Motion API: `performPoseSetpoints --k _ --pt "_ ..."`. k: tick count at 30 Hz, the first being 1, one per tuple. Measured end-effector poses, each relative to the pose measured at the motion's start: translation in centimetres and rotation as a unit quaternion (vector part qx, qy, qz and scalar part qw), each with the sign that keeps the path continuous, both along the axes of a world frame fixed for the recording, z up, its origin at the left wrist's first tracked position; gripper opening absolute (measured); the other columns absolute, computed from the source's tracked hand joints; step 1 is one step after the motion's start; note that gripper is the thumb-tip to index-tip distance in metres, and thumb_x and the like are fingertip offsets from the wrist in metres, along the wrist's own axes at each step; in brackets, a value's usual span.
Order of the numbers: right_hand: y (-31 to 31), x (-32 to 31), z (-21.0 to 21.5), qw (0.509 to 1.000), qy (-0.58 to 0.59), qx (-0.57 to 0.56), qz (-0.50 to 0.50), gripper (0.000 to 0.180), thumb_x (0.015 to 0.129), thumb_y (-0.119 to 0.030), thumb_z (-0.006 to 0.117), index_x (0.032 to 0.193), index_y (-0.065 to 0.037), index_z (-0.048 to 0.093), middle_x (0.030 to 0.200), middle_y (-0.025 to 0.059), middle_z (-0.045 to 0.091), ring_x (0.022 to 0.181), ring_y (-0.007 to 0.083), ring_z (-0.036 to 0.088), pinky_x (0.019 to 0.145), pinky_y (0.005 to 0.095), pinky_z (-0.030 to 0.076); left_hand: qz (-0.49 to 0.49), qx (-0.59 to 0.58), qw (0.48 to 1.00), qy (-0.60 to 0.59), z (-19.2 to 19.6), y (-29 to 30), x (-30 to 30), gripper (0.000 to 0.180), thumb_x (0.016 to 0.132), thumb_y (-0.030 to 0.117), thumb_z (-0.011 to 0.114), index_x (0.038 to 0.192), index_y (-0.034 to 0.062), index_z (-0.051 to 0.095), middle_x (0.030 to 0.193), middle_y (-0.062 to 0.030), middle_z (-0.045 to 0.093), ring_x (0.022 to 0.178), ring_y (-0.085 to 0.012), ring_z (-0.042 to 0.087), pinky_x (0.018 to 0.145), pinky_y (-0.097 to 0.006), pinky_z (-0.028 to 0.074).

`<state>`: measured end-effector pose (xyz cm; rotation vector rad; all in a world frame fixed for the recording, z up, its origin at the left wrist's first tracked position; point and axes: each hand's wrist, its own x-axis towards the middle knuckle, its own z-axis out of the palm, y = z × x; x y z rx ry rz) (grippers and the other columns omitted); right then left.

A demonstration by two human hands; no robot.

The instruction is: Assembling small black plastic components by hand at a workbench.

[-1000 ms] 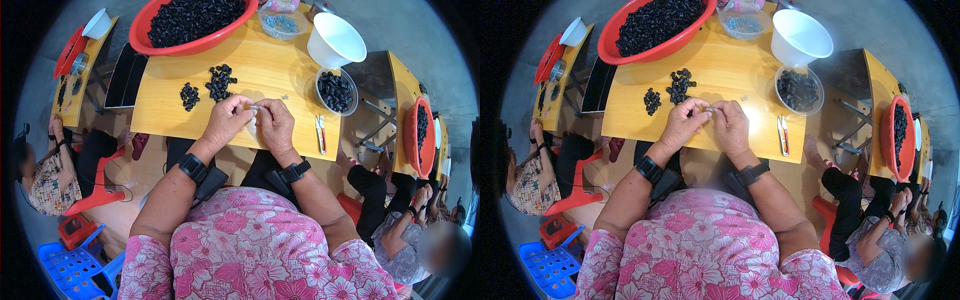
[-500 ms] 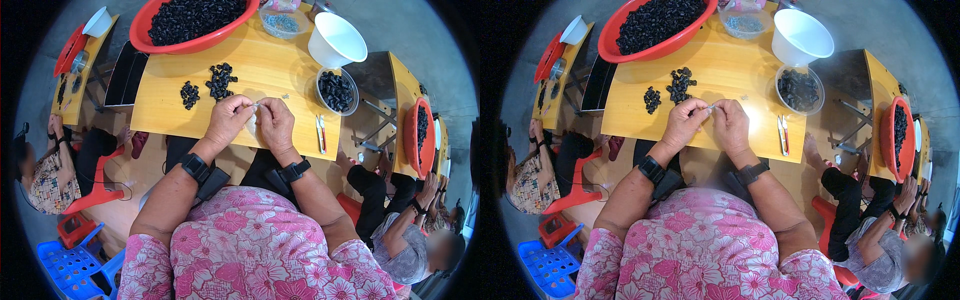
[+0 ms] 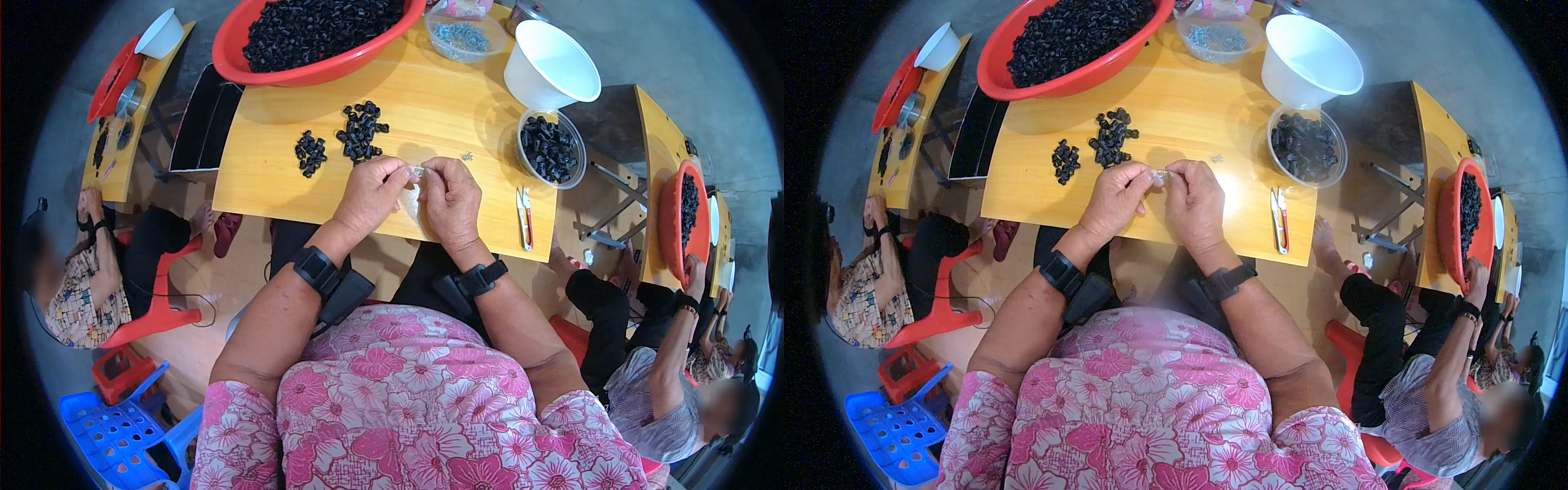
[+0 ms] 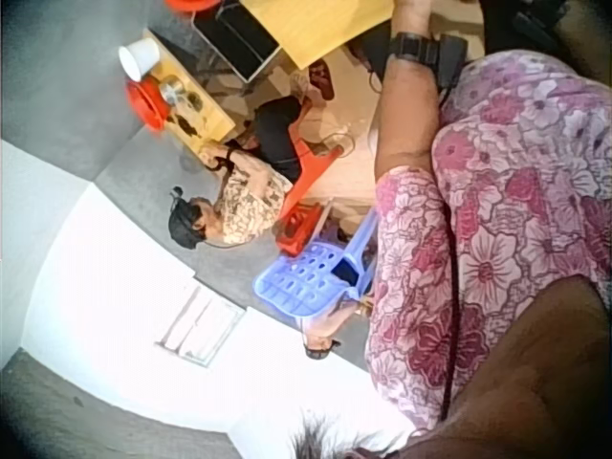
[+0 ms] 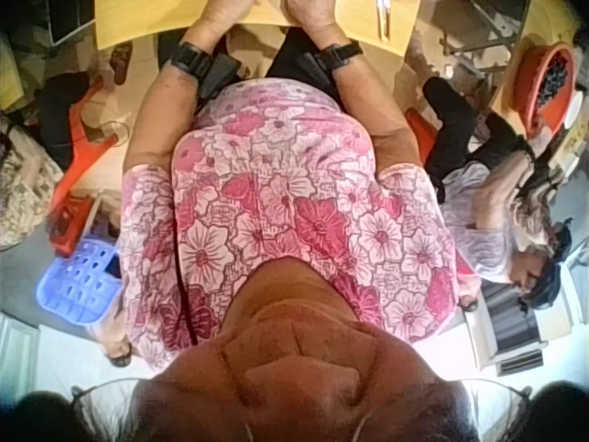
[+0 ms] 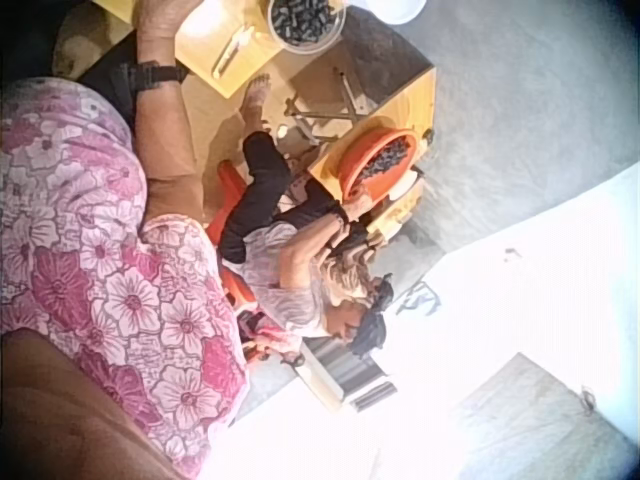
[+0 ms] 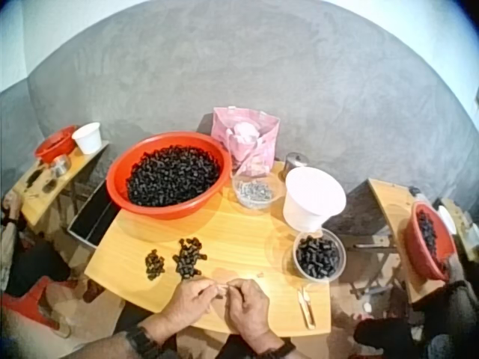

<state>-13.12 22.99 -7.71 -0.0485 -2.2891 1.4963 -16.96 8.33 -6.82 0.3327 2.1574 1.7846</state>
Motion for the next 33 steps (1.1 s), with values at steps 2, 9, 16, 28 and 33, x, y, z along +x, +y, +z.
performPoseSetpoints --k 2,9,16,28,33 --pt "0.0 0.0 -0.1 1.000 -0.003 0.003 -0.006 0.005 0.082 0.001 0.060 0.085 -0.003 0.058 0.077 0.0136 0.059 0.069 0.0305 0.059 0.062 0.0367 0.048 0.008 -0.006 1.000 0.002 0.0 0.1 0.1 0.022 0.093 0.018 0.057 0.090 -0.0014 0.067 0.080 -0.0049 0.063 0.059 -0.0078 0.055 0.051 -0.021 0.047" --pt "-0.3 -0.2 0.2 0.996 0.020 0.079 -0.044 0.007 0.082 0.001 0.059 0.089 -0.002 0.059 0.080 0.0163 0.061 0.074 0.0343 0.060 0.067 0.0402 0.048 0.034 -0.029 0.999 0.002 -0.3 0.5 0.1 0.018 0.092 0.016 0.059 0.090 0.0006 0.068 0.076 -0.0014 0.062 0.058 -0.0057 0.053 0.050 -0.021 0.046" --pt "-0.4 -0.7 -0.8 0.997 -0.019 0.039 -0.059 0.008 0.082 0.001 0.059 0.089 -0.002 0.060 0.081 0.0172 0.061 0.075 0.0354 0.060 0.068 0.0410 0.048 0.021 -0.029 0.993 0.110 -0.4 0.2 0.4 0.015 0.082 0.004 0.063 0.096 0.0041 0.066 0.076 0.0019 0.053 0.060 -0.0050 0.047 0.052 -0.022 0.041" --pt "-0.3 -1.0 -0.5 0.994 0.012 0.081 -0.071 0.012 0.078 0.004 0.057 0.087 -0.004 0.061 0.081 0.0167 0.060 0.076 0.0351 0.059 0.067 0.0416 0.048 -0.033 -0.140 0.961 0.235 0.4 0.3 0.8 0.025 0.073 -0.004 0.065 0.097 0.0028 0.059 0.086 -0.0123 0.054 0.069 -0.0241 0.053 0.063 -0.033 0.045" --pt "-0.4 -0.8 -0.4 0.994 0.001 0.075 -0.073 0.013 0.079 0.004 0.056 0.087 -0.004 0.062 0.082 0.0171 0.060 0.077 0.0359 0.059 0.068 0.0424 0.048 -0.037 -0.167 0.955 0.241 0.2 0.4 0.9 0.023 0.075 0.000 0.066 0.097 0.0011 0.057 0.089 -0.0153 0.055 0.075 -0.0296 0.056 0.069 -0.037 0.047"
